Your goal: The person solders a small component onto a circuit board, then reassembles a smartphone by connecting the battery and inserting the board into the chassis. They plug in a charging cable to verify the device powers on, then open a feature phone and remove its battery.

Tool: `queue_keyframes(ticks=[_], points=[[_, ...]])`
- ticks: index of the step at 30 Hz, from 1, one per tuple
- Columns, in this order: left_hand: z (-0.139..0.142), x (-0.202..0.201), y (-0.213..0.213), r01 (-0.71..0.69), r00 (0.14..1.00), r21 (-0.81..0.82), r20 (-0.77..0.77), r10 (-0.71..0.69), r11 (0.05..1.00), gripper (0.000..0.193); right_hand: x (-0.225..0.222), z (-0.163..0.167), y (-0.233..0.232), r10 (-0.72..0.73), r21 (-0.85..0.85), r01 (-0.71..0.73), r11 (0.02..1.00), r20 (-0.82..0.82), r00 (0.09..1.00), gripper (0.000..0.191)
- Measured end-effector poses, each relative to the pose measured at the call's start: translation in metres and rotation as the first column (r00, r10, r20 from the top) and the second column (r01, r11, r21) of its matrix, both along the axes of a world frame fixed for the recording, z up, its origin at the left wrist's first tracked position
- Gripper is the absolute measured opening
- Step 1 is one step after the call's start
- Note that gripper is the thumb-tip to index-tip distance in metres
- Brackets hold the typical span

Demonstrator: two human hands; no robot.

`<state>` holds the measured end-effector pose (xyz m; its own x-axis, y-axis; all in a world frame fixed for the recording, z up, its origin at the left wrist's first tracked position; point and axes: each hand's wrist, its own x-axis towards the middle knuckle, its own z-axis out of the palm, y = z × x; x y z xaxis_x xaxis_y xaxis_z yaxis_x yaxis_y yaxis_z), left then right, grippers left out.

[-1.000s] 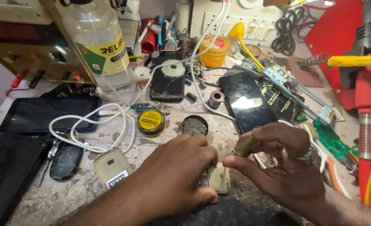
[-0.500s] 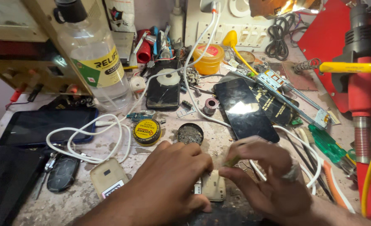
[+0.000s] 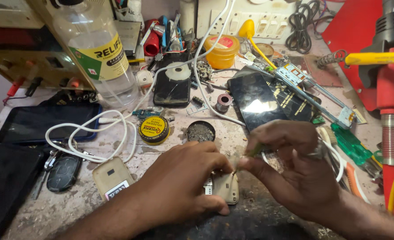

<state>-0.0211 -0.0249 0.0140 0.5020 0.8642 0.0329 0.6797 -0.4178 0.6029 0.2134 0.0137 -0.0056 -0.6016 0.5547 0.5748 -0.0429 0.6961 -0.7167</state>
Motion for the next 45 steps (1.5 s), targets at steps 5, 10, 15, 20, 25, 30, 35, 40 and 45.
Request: queue_keyframes(ticks=[5, 10, 15, 20, 25, 30, 35, 40, 45], points=[[0.001, 0.001, 0.000, -0.009, 1.000, 0.005, 0.009, 0.009, 1.000, 0.059, -0.001, -0.003, -0.003, 0.027, -0.030, -0.026, 0.999, 0.001, 1.000, 0.055], [0.000, 0.000, 0.001, -0.012, 1.000, 0.002, 0.020, 0.012, 1.000, 0.059, 0.000, -0.003, -0.002, 0.027, -0.169, -0.026, 0.985, 0.002, 1.000, 0.051], [0.001, -0.002, 0.002, 0.026, 0.999, 0.017, 0.018, -0.026, 1.000, 0.063, -0.001, -0.008, 0.002, -0.026, -0.026, 0.026, 0.999, 0.002, 1.000, 0.059], [0.006, -0.015, 0.001, 0.085, 0.996, 0.115, -0.011, -0.084, 0.990, 0.072, 0.005, -0.004, 0.002, -0.009, 0.116, 0.000, 0.993, 0.080, 0.997, 0.062], [0.013, -0.016, -0.003, -0.050, 0.985, 0.037, -0.161, 0.056, 0.998, 0.066, 0.005, 0.001, -0.001, -0.030, 0.039, 0.026, 0.999, 0.106, 0.994, 0.057], [0.021, -0.014, -0.002, -0.061, 0.980, -0.017, -0.192, 0.057, 0.998, 0.065, 0.003, 0.004, 0.000, -0.109, 0.040, 0.106, 0.994, 0.083, 0.991, 0.060], [0.024, -0.022, 0.000, -0.028, 0.983, -0.045, -0.181, 0.019, 0.999, 0.062, 0.004, 0.008, 0.001, -0.150, 0.251, 0.102, 0.963, 0.182, 0.972, 0.068], [0.020, -0.022, 0.000, -0.016, 0.980, -0.042, -0.198, 0.007, 0.999, 0.059, 0.004, 0.005, -0.001, 0.023, 0.058, -0.032, 0.998, 0.145, 0.989, 0.066], [0.018, -0.023, 0.002, -0.010, 0.980, -0.028, -0.201, 0.004, 1.000, 0.057, 0.008, 0.005, 0.000, -0.096, 0.026, 0.095, 0.995, 0.065, 0.993, 0.069]])
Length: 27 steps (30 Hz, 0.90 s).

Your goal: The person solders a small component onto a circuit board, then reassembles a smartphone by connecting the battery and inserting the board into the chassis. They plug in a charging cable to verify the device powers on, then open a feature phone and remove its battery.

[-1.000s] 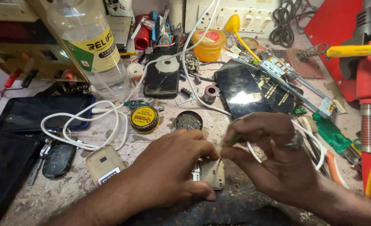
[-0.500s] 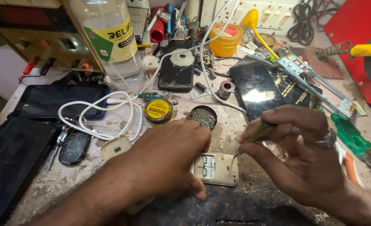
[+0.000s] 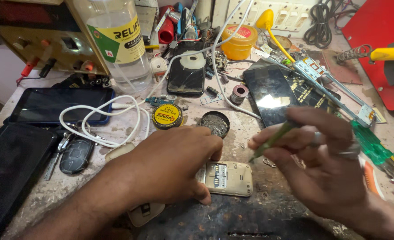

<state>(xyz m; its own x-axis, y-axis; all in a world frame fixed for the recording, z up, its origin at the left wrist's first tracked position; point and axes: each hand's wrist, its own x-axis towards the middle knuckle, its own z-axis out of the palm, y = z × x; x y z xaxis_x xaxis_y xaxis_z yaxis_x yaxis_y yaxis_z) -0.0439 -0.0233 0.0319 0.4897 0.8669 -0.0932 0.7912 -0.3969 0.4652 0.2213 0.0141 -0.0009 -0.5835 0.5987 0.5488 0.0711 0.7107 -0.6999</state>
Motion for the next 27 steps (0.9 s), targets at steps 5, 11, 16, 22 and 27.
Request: queue_keyframes(ticks=[5, 11, 16, 22, 27], points=[[-0.001, -0.003, 0.002, 0.003, 0.998, 0.087, 0.058, -0.008, 0.996, 0.052, 0.005, 0.003, -0.004, -0.011, -0.020, 0.012, 1.000, 0.015, 1.000, 0.071], [0.000, -0.004, 0.004, -0.013, 1.000, 0.041, 0.024, 0.012, 0.999, 0.054, 0.005, 0.000, -0.002, 0.096, -0.010, -0.096, 0.995, -0.004, 0.995, 0.068], [0.001, -0.003, 0.004, -0.014, 1.000, 0.039, 0.024, 0.013, 0.999, 0.056, 0.006, -0.006, 0.000, 0.100, 0.055, -0.102, 0.993, 0.040, 0.994, 0.068], [0.003, -0.002, 0.003, -0.021, 0.999, 0.027, 0.032, 0.020, 0.999, 0.056, 0.002, -0.015, -0.002, -0.086, 0.297, 0.070, 0.952, 0.041, 0.995, 0.082], [0.006, -0.002, 0.003, -0.025, 0.999, 0.025, 0.027, 0.025, 0.999, 0.056, 0.002, -0.016, -0.010, -0.015, 0.186, 0.014, 0.982, 0.003, 1.000, 0.072]])
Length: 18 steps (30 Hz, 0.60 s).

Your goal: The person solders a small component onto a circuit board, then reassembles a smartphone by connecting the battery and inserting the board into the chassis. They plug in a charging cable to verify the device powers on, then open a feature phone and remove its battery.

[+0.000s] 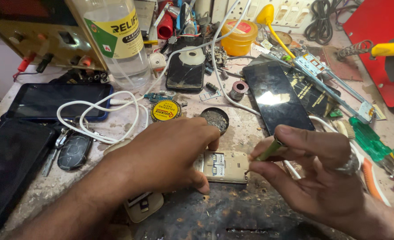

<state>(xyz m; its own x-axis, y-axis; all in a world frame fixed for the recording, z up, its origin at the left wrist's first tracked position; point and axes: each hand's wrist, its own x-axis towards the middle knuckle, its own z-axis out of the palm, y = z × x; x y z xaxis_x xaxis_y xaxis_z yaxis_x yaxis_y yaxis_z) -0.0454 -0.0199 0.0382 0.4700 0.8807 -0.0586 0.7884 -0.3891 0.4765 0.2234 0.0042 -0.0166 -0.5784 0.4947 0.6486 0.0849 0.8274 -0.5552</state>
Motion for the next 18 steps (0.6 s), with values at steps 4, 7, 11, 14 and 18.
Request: queue_keyframes(ticks=[4, 7, 11, 14, 18], points=[[0.002, 0.000, 0.001, -0.016, 1.000, -0.023, 0.007, 0.017, 1.000, 0.059, 0.001, 0.007, 0.005, 0.161, -0.217, -0.145, 0.965, 0.058, 0.985, 0.067], [0.001, 0.000, 0.001, -0.007, 1.000, -0.005, 0.000, 0.007, 1.000, 0.061, -0.004, 0.005, 0.008, -0.022, -0.024, 0.024, 0.999, 0.099, 0.995, 0.086], [-0.003, -0.001, 0.001, 0.009, 1.000, 0.013, 0.015, -0.009, 1.000, 0.056, 0.001, 0.007, 0.004, 0.205, -0.184, -0.194, 0.964, 0.043, 0.978, 0.065], [-0.005, -0.002, 0.002, 0.003, 1.000, -0.010, -0.007, -0.003, 1.000, 0.057, 0.002, 0.011, 0.008, 0.156, -0.271, -0.147, 0.951, 0.011, 0.988, 0.059], [-0.006, -0.001, 0.002, 0.012, 1.000, 0.015, 0.007, -0.012, 1.000, 0.057, -0.002, 0.018, 0.006, 0.168, -0.262, -0.176, 0.949, -0.053, 0.984, 0.052]])
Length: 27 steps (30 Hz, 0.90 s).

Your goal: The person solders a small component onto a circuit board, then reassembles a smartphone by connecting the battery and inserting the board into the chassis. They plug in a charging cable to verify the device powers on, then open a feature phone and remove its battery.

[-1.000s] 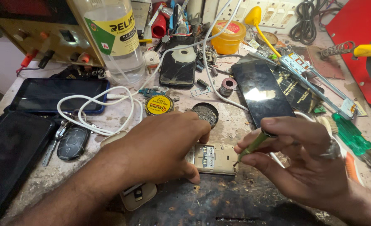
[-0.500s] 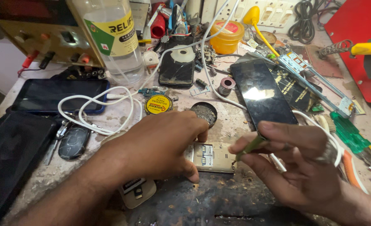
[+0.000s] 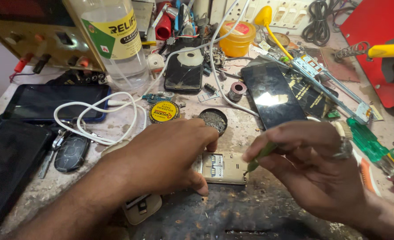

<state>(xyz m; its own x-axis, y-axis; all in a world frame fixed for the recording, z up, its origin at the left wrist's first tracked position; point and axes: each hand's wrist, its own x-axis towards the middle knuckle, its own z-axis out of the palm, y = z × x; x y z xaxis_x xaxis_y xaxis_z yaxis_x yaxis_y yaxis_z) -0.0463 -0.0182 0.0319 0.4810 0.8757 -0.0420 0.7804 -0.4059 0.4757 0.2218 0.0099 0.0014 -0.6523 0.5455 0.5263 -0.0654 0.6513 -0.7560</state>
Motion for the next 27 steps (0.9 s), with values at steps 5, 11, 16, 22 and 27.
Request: queue_keyframes(ticks=[5, 11, 16, 22, 27], points=[[0.002, -0.001, 0.000, 0.000, 0.999, -0.003, -0.034, 0.000, 1.000, 0.056, -0.007, 0.005, 0.002, -0.025, 0.191, -0.004, 0.982, 0.150, 0.988, 0.063], [0.001, 0.000, -0.001, -0.004, 1.000, -0.003, -0.001, 0.004, 1.000, 0.055, -0.001, 0.001, 0.001, 0.038, -0.024, -0.036, 0.999, 0.098, 0.995, 0.061], [0.001, -0.001, 0.000, -0.005, 1.000, -0.011, -0.005, 0.005, 1.000, 0.055, 0.002, -0.003, -0.002, -0.008, -0.019, 0.010, 1.000, 0.105, 0.994, 0.057], [0.002, 0.001, 0.000, -0.012, 1.000, -0.025, -0.026, 0.012, 1.000, 0.055, -0.002, -0.004, -0.002, 0.108, 0.036, -0.110, 0.993, 0.054, 0.993, 0.057], [0.002, 0.001, -0.001, -0.004, 1.000, -0.001, -0.011, 0.004, 1.000, 0.055, -0.005, -0.003, -0.002, 0.010, 0.127, -0.021, 0.992, 0.088, 0.996, 0.062]])
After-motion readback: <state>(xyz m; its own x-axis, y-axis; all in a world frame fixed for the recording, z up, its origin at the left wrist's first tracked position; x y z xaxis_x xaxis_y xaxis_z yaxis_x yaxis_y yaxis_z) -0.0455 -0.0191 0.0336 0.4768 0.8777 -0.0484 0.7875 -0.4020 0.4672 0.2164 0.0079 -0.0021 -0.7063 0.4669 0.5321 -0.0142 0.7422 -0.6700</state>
